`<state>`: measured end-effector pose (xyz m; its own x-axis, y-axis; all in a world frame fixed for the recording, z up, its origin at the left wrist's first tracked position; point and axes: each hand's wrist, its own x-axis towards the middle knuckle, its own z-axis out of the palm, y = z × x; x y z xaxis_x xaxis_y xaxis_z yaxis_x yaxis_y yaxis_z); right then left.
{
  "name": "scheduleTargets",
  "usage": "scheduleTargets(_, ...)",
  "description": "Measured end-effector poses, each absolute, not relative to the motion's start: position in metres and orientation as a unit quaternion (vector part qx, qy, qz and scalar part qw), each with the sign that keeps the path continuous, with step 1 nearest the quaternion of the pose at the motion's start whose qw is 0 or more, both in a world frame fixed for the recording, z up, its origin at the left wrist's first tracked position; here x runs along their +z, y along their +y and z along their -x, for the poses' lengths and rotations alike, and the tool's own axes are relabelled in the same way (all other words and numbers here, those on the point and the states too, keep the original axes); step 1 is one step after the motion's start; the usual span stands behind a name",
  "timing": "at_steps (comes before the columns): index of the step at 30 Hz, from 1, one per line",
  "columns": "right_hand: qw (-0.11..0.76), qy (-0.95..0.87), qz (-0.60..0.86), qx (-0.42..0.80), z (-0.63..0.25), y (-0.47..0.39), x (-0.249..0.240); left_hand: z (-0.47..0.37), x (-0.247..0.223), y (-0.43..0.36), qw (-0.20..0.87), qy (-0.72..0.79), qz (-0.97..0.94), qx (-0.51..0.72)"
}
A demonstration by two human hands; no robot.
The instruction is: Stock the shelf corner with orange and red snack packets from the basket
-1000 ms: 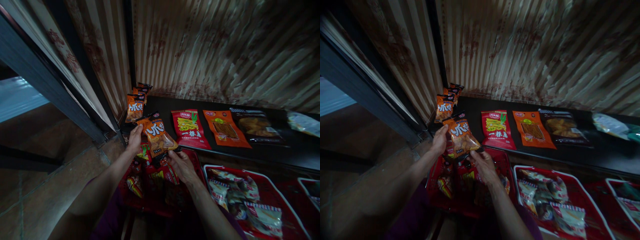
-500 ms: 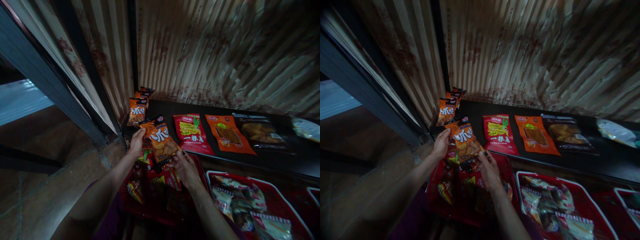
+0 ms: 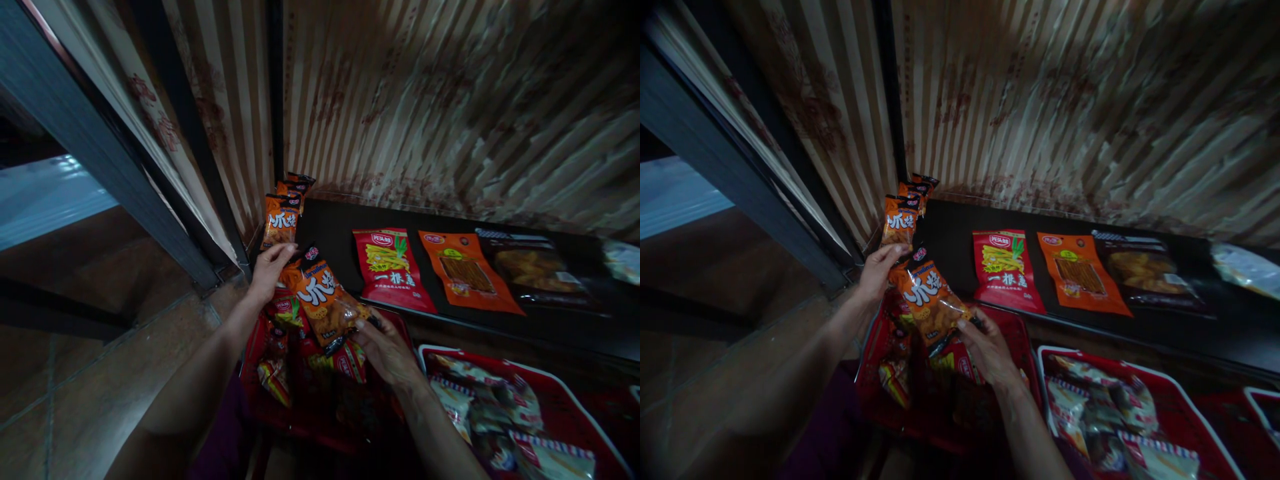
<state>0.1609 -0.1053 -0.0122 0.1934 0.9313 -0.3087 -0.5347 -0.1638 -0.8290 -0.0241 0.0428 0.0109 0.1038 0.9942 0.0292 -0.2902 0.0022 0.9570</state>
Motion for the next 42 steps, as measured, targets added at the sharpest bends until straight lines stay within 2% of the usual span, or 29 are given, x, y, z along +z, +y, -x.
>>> scheduleTargets(4, 0.609, -0.216, 0.479, 0.595, -0.157, -0.104, -0.01, 0.032, 0.016, 0.045, 0.566, 0.396, -0.533, 0.488)
scheduleTargets(12, 0.59, -0.235, 0.496, 0.593, -0.156, -0.104, -0.01, 0.035, 0.017, 0.045, 0.546, 0.397, -0.581, 0.455)
scheduleTargets(26, 0.587, -0.2, 0.485, 0.616, -0.16, -0.104, -0.019, 0.035, 0.008, 0.046, 0.559, 0.407, -0.568, 0.447)
scheduleTargets(36, 0.607, -0.192, 0.49, 0.596, -0.156, -0.102, -0.004, 0.032, 0.003, 0.049, 0.513, 0.433, -0.574, 0.47)
scheduleTargets(42, 0.599, -0.227, 0.489, 0.593, -0.153, -0.104, -0.01, 0.028, 0.003, 0.045, 0.431, 0.447, -0.625, 0.472)
